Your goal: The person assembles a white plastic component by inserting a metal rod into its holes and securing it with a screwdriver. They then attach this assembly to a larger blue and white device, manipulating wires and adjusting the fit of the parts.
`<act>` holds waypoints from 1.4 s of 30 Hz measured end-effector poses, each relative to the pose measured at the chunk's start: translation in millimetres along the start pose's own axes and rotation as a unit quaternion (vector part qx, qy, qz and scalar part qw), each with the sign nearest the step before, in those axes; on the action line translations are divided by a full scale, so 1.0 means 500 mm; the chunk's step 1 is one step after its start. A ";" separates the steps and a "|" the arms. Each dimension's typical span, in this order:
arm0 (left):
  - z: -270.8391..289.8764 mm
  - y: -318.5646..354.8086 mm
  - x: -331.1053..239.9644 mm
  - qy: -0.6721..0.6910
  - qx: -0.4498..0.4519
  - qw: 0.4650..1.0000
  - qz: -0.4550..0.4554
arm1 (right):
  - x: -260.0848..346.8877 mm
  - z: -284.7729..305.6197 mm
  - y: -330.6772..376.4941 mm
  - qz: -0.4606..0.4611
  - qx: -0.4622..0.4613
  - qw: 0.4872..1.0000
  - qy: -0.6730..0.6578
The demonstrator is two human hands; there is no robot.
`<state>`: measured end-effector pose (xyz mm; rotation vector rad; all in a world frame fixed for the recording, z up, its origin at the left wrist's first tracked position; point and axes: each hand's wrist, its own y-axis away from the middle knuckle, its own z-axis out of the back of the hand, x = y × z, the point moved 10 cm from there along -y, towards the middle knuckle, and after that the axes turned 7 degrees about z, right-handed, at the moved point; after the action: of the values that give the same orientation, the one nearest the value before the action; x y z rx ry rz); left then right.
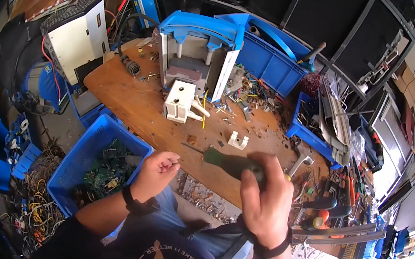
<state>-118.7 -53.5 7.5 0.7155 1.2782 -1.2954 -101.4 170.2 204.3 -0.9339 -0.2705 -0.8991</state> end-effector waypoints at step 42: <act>0.234 -0.093 0.050 -0.239 -0.222 0.936 -0.131 | -0.354 -0.026 0.005 -0.113 0.097 0.816 0.559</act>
<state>-135.3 -180.0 22.5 -0.0951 1.2175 -1.2264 -211.4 257.9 96.3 -0.0654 0.5534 -1.4647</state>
